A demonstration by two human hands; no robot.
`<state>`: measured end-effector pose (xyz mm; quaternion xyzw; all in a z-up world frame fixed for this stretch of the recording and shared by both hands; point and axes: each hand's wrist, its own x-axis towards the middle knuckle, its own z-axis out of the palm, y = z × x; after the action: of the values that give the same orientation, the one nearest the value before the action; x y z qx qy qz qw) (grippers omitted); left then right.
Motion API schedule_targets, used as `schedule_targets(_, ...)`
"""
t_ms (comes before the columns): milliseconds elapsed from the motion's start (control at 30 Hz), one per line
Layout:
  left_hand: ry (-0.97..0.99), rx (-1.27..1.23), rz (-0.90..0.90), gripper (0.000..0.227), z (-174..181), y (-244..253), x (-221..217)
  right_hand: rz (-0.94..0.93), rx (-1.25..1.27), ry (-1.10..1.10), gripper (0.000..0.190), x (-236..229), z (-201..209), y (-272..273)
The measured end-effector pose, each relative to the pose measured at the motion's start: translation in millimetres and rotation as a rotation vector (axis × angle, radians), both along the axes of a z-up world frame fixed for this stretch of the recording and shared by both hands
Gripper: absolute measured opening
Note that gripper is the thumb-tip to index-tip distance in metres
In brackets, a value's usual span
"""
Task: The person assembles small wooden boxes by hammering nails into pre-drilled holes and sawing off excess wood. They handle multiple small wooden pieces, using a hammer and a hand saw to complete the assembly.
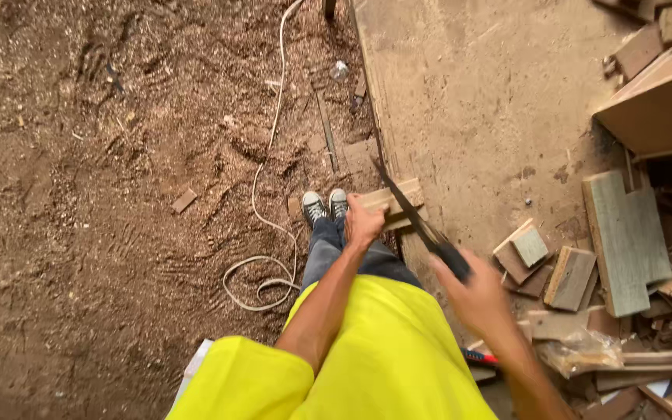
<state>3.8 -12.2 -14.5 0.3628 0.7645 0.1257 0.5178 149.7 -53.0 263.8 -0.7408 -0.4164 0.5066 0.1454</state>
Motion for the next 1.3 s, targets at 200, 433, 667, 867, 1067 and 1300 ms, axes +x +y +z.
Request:
schedule_targets(200, 0.037, -0.023, -0.013, 0.075, -7, -1, -5, 0.041, -0.109, -0.133, 0.043, -23, -57, 30)
schedule_targets(433, 0.051, -0.009, -0.010, 0.078, -8, -4, -5, -0.281, -0.488, -0.014, 0.029, 29, 87, -47)
schedule_targets(667, 0.057, 0.044, -0.037, 0.075, -9, -7, 0, -0.122, -0.099, -0.045, 0.033, 0, -60, 16)
schedule_targets(867, 0.031, -0.019, 0.005, 0.075, -4, 11, -5, -0.055, -0.042, -0.078, 0.039, -28, -72, 36)
schedule_targets(1067, 0.043, -0.005, -0.037, 0.078, 2, 12, -6, -0.224, -0.464, 0.020, 0.030, 43, 54, -32)
schedule_targets(1300, 0.029, -0.040, -0.046, 0.075, 3, 11, -7, -0.133, -0.110, 0.163, 0.031, 6, -57, 28)
